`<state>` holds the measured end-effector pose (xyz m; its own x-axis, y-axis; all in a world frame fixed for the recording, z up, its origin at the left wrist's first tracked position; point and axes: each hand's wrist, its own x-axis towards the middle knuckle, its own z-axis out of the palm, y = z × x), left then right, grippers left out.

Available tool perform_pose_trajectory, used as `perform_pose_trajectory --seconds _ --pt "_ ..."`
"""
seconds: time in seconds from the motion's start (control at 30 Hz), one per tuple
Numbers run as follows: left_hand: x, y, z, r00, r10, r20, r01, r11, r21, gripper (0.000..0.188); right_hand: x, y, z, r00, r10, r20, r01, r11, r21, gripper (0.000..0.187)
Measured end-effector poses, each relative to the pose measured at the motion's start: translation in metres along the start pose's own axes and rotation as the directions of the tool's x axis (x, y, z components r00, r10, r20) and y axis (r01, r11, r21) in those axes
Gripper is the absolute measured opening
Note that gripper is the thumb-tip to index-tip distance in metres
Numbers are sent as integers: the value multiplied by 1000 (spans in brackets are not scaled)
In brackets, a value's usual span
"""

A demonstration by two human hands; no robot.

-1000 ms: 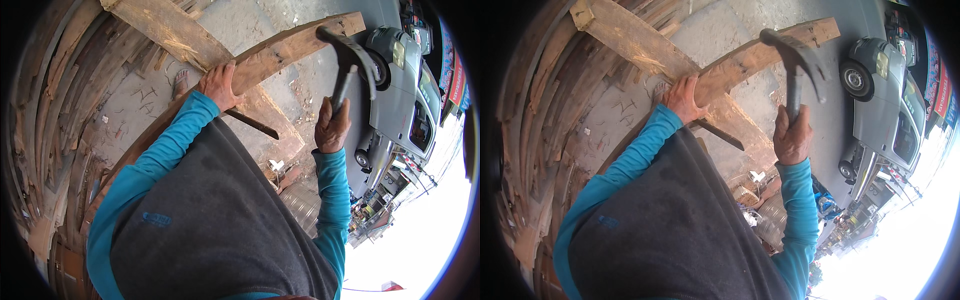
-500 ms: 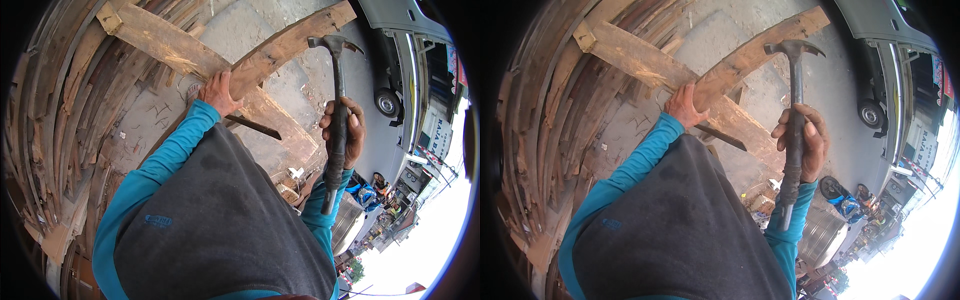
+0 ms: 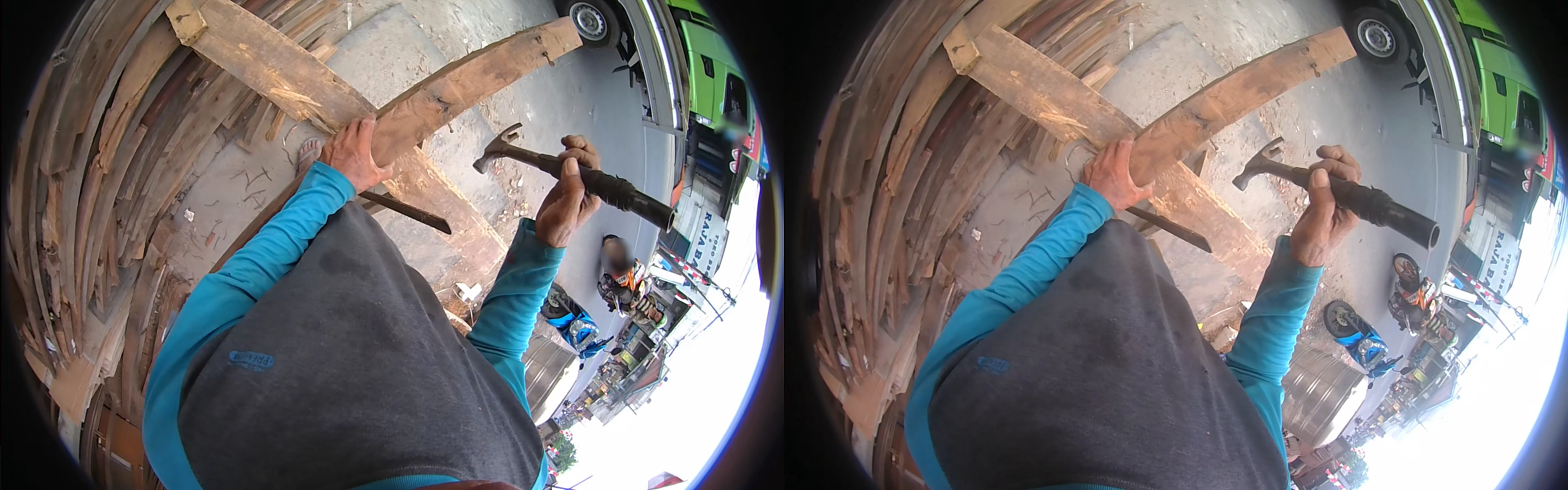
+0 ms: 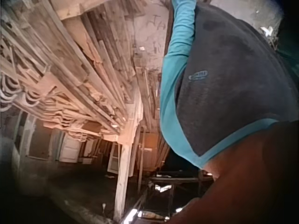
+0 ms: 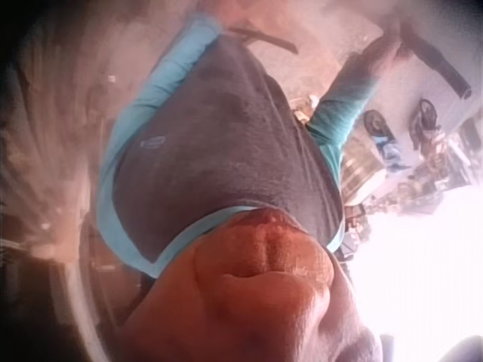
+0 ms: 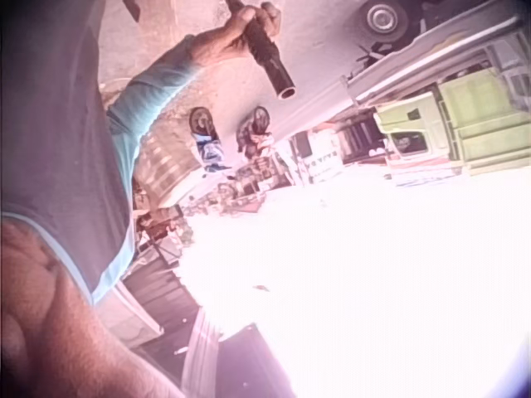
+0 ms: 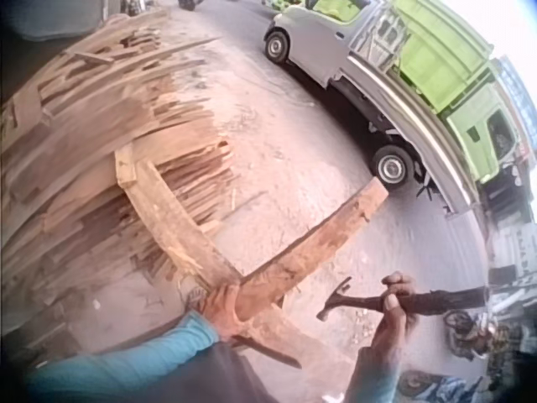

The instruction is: The person removes nails from a wooden plank using a hammer and a metal rod, then picks up the loosened nails by hand.

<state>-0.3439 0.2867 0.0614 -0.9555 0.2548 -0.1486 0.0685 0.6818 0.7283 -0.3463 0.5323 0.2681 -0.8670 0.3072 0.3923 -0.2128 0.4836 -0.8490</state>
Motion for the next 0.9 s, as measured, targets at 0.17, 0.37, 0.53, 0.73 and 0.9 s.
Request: perform_pose_trajectory --seconds 0.17,0.37,0.53,0.73,0.9 --pt "2 -3 0 1000 -9 -7 8 1000 -26 91 43 0 54 979 201 -39 -161 872 463 24" --pt "0 -7 0 1000 -8 -23 7 999 -31 92 89 25 128 928 308 209 -346 922 176 29" --pt "-1 -6 3 998 14 -57 -16 999 -33 92 143 76 171 878 398 265 -380 917 -118 35" --pt "0 -2 -3 999 -26 -36 24 998 -54 92 138 66 197 880 398 260 -368 917 -157 34" --pt "0 -5 5 1000 -19 -10 18 998 -59 96 71 18 153 958 242 156 -252 967 46 24"
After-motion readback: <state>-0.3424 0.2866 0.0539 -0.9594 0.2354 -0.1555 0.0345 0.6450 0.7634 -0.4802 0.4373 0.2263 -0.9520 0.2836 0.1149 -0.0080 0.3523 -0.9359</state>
